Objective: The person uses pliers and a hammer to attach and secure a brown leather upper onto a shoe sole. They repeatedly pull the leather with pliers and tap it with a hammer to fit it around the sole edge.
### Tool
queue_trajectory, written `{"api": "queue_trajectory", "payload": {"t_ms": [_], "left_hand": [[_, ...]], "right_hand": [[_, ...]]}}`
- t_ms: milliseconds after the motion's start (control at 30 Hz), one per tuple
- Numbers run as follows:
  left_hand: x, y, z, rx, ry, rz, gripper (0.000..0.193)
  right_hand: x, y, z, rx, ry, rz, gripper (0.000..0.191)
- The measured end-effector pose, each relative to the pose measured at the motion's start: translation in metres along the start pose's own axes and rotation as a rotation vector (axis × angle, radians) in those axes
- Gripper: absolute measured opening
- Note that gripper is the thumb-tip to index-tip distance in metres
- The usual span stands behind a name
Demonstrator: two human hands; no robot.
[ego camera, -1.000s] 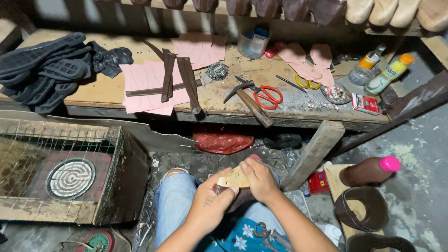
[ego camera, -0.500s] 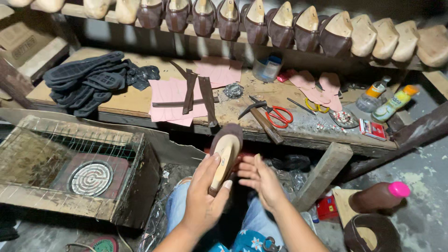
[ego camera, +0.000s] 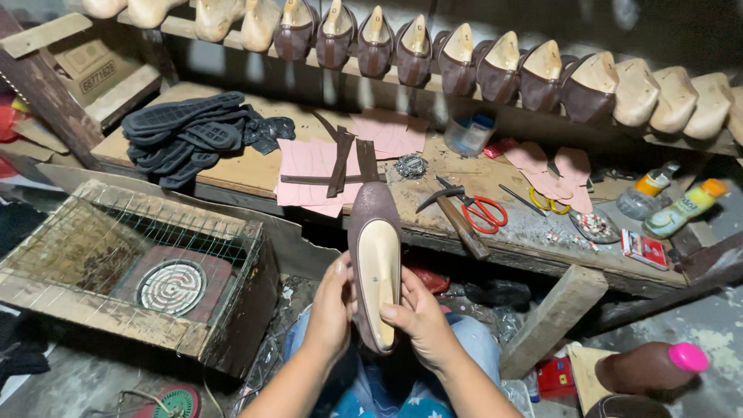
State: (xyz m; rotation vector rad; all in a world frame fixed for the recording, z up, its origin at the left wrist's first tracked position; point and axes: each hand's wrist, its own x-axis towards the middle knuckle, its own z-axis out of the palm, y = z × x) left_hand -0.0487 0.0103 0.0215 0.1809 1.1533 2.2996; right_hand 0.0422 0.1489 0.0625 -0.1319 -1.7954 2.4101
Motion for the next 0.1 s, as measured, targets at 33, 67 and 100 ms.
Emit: {"api": "queue_trajectory", "payload": {"t_ms": [33,67,100], "left_hand": [[0.010,-0.001,-0.008,-0.092,0.030,-0.076,0.085],[0.022,-0.002,-0.014,-0.183,0.059,-0.150,0.088],[0.033,-0.005,-0.020,-0.275,0.087,-0.223,0.092]], "right_hand": [[0.001,0.002,0.002,0.015,-0.012,0.018,0.096],[0.002,0.003,0.004,0.031,-0.023,0.033,0.097],[0.005,0.004,0.005,0.035,-0.030,0.044,0.097]]}}
